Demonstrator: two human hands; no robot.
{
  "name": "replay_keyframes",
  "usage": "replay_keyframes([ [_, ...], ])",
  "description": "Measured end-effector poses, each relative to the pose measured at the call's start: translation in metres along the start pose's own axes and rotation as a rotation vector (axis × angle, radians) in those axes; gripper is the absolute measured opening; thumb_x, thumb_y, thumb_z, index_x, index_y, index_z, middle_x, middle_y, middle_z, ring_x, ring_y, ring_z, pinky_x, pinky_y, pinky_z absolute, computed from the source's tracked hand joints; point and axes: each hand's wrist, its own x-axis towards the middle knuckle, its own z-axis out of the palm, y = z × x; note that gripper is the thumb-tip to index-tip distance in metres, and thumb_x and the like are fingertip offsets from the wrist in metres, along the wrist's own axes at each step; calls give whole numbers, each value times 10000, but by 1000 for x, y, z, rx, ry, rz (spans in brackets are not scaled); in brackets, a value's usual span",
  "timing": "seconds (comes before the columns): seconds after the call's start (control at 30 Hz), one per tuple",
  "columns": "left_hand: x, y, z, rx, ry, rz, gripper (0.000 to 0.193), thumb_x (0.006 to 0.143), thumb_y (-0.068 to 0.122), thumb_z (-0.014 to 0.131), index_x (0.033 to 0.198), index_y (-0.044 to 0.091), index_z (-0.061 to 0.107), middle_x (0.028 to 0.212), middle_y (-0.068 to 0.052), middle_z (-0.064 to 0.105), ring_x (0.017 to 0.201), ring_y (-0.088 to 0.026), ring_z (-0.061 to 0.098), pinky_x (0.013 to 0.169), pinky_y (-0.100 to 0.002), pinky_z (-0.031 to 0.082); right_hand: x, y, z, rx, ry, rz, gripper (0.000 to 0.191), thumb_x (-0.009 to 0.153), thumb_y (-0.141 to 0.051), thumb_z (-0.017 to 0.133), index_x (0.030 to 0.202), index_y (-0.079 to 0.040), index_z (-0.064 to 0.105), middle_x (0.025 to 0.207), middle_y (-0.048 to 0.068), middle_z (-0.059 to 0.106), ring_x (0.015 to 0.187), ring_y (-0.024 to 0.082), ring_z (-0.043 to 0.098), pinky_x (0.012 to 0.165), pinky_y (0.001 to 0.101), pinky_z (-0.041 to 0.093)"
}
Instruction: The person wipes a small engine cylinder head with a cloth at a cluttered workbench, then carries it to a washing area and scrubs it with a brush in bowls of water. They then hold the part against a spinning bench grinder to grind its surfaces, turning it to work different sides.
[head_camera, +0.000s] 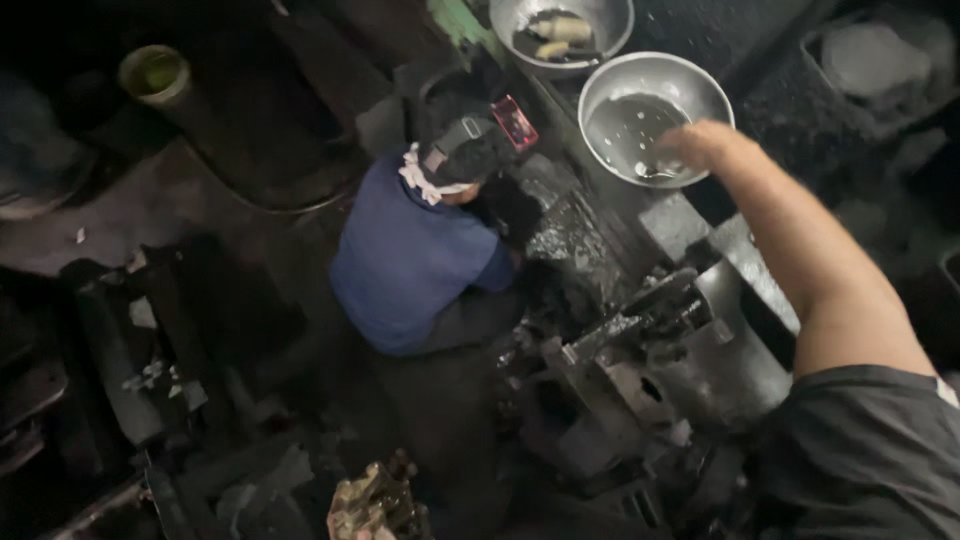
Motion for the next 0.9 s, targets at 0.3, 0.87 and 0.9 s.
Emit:
replay_keyframes([
  [0.3, 84, 48, -23, 8, -244, -197, 556, 913, 290, 637, 1424, 121, 497, 1428, -208, 575, 1265, -347, 629, 1065, -513, 504, -198, -114, -95, 261, 277, 454, 413, 988, -132, 620, 1396, -193, 636, 1293, 95, 684, 1184, 296, 642, 917, 462, 548],
  [0.87, 85, 73, -18, 132, -740, -668, 520, 929, 363, 609, 1375, 102, 549, 1386, -193, 606, 1228, -357, 641, 1032, -536, 517, -719, -232, -34, 272, -345, 1352, 683, 900, -585, 655, 1443, -170, 645, 1370, 116, 712, 1209, 319, 694, 1035, 492, 568],
  [0.9, 81, 73, -5, 124, -749, -674, 519, 930, 367, 607, 1372, 101, 552, 1383, -192, 607, 1226, -358, 642, 1031, -537, 518, -738, -232, -41, 281, -308, 1389, 708, 892, -603, 660, 1445, -161, 648, 1378, 123, 708, 1214, 328, 694, 1039, 498, 567],
])
